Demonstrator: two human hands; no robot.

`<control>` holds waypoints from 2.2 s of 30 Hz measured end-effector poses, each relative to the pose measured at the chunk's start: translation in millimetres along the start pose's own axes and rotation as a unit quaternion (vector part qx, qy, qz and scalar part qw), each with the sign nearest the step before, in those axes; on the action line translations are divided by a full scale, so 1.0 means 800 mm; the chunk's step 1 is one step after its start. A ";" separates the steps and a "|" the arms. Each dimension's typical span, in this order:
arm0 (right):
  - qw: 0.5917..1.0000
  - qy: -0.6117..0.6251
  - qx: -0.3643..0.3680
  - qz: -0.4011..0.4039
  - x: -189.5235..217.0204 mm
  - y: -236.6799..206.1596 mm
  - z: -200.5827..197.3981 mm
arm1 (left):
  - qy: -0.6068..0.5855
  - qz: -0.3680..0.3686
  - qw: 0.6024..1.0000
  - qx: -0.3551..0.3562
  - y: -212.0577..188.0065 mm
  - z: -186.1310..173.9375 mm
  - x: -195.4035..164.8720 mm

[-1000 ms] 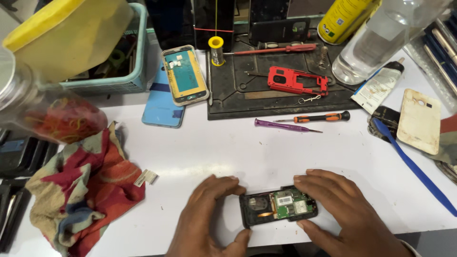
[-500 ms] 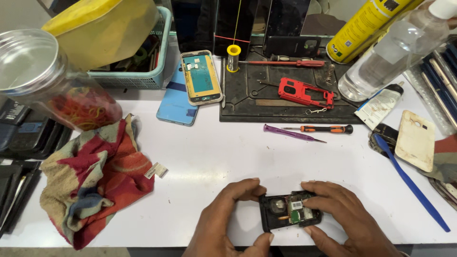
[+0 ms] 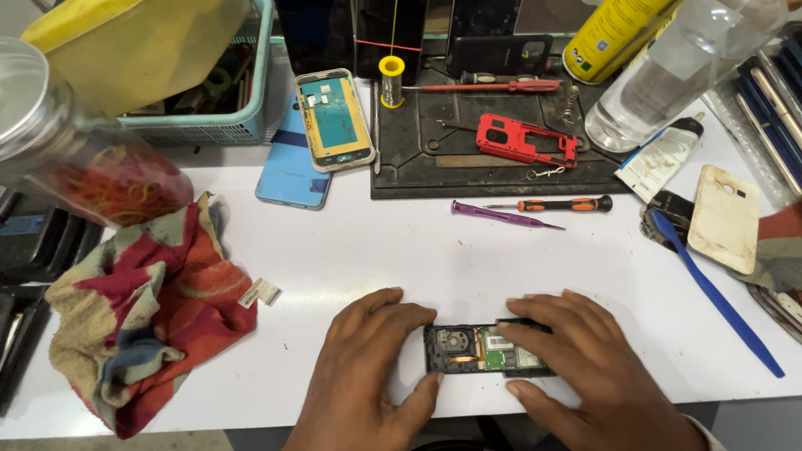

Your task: The person works on a disassembled mobile phone at a cluttered workbench, repeatedly pressing and adjusting internal components with their fingers. They rotate the phone to access different areas and continue manipulating the internal parts throughout the clip.

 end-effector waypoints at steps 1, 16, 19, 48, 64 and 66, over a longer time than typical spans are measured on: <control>1.000 -0.001 0.003 0.004 0.004 0.005 0.001 | 0.003 0.004 1.000 -0.010 0.001 0.000 -0.001; 1.000 0.015 0.025 0.004 0.027 0.034 0.015 | 0.020 0.018 0.994 -0.105 0.008 0.004 -0.009; 1.000 0.016 0.025 0.005 0.029 0.036 0.015 | 0.009 0.013 0.994 -0.104 0.007 0.003 -0.008; 0.994 -0.080 0.036 -0.064 0.053 0.072 0.010 | -0.054 0.010 0.996 -0.076 -0.006 -0.007 -0.003; 0.997 0.078 0.014 0.008 0.049 0.097 0.020 | -0.064 0.019 0.996 -0.063 -0.010 -0.017 -0.005; 0.996 0.085 0.012 0.010 0.050 0.097 0.021 | -0.063 0.019 0.996 -0.058 -0.009 -0.018 -0.005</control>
Point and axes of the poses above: each hand's wrist, its own y-axis towards the middle knuckle, its own z-axis out of the palm, x = y × z, the point moved 2 cm from there along y, towards the middle knuckle, and after that the axes turned 6 degrees about x, right-handed, at the moved point
